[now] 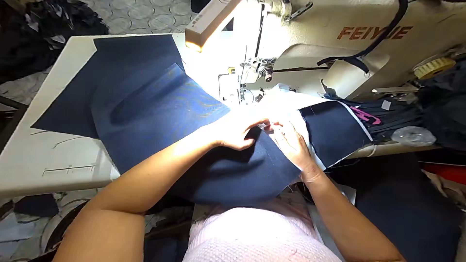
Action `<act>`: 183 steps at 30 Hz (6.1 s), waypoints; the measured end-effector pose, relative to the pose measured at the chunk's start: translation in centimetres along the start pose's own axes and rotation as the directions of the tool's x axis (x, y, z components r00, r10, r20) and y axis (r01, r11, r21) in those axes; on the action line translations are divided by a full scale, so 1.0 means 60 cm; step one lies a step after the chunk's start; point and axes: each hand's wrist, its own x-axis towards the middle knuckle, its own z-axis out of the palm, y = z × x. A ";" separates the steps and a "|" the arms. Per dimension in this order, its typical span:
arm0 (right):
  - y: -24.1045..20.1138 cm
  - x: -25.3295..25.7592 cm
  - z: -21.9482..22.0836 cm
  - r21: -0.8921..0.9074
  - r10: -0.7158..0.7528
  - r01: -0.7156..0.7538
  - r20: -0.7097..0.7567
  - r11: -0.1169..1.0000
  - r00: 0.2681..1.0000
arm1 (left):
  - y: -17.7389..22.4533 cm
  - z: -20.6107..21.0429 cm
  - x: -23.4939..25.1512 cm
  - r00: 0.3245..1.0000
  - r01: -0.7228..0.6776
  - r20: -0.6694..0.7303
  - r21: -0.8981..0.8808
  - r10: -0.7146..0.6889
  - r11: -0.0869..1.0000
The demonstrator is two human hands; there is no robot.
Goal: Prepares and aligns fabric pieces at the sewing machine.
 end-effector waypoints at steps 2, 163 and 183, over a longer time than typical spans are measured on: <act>-0.003 0.003 -0.014 0.035 0.039 -0.042 0.091 0.999 0.995 | -0.015 0.005 0.001 0.999 0.023 0.024 -0.040 -0.022 0.999; 0.060 0.127 0.039 -0.291 -0.506 0.595 0.328 0.749 0.798 | -0.038 -0.007 -0.107 0.963 0.262 0.045 0.103 -0.267 0.960; 0.077 0.154 0.014 -0.229 -0.449 0.572 0.424 0.787 0.787 | -0.095 -0.036 -0.101 0.981 0.175 0.077 0.059 -0.179 0.983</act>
